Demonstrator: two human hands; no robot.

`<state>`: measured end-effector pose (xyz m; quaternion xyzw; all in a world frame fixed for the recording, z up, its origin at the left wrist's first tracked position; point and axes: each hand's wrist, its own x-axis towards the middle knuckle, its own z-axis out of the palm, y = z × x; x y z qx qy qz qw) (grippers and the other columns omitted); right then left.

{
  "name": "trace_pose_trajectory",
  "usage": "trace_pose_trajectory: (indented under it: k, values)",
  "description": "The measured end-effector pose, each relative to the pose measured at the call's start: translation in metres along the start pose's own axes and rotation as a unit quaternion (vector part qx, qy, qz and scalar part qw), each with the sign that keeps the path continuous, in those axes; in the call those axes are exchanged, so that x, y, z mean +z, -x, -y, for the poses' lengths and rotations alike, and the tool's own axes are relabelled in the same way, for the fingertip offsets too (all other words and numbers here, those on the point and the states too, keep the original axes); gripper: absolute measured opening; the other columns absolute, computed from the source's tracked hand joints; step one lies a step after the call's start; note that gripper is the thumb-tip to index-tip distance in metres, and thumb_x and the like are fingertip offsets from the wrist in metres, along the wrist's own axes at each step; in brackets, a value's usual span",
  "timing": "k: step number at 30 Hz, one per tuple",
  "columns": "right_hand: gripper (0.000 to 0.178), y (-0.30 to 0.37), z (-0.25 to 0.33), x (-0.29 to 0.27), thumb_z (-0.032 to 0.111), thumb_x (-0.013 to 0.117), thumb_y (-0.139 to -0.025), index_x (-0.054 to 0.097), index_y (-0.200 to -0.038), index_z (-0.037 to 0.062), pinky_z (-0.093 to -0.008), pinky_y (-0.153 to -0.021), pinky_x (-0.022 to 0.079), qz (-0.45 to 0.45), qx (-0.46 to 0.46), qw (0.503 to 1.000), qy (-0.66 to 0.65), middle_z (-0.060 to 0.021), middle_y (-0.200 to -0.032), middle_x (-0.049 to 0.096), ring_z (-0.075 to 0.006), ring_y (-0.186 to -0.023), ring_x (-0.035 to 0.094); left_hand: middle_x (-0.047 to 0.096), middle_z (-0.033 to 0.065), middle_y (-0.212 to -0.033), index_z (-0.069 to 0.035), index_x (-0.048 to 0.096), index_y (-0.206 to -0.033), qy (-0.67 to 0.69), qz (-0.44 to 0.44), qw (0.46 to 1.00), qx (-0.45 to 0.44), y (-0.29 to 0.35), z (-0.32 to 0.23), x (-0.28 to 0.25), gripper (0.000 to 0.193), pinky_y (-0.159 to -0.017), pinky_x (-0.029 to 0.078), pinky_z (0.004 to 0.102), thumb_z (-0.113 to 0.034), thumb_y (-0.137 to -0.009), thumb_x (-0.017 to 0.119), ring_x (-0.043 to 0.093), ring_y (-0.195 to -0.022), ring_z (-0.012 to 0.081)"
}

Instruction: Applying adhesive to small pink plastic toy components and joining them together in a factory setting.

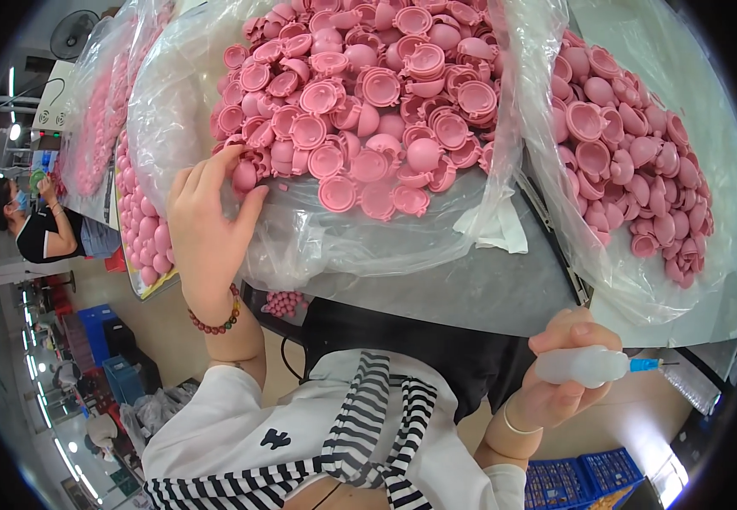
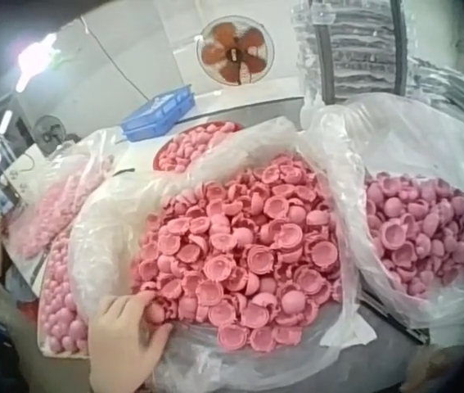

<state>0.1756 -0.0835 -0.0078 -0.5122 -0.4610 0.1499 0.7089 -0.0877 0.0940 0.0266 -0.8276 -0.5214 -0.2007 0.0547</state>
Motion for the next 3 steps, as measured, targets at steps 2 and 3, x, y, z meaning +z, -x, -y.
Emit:
trace_pose_trajectory:
  k: [2,3]
  values:
    - [0.045,0.0017,0.0001,-0.0037,0.042,0.045,-0.082,0.044,-0.098,-0.0010,-0.0248,-0.046,0.027,-0.001,0.006,1.000,-0.002,-0.0103,-0.059,0.051,-0.0135,-0.051,0.038,0.057,0.0056,-0.088,-0.011,0.055,-0.102,-0.005,0.018,1.000,-0.018,-0.0014,-0.0011,0.0006,0.039,-0.075,0.038,0.0345,-0.012,-0.065,0.066,0.051,-0.085,0.0234]
    - [0.046,0.0027,-0.0006,-0.0055,0.042,0.045,-0.082,0.044,-0.098,-0.0009,-0.0252,-0.046,0.027,-0.001,0.012,1.000,-0.006,-0.0108,-0.060,0.052,-0.0134,-0.051,0.038,0.057,0.0058,-0.088,-0.012,0.054,-0.104,0.008,0.023,0.999,-0.026,-0.0009,-0.0009,0.0007,0.041,-0.076,0.038,0.0347,-0.013,-0.065,0.066,0.051,-0.087,0.0231]
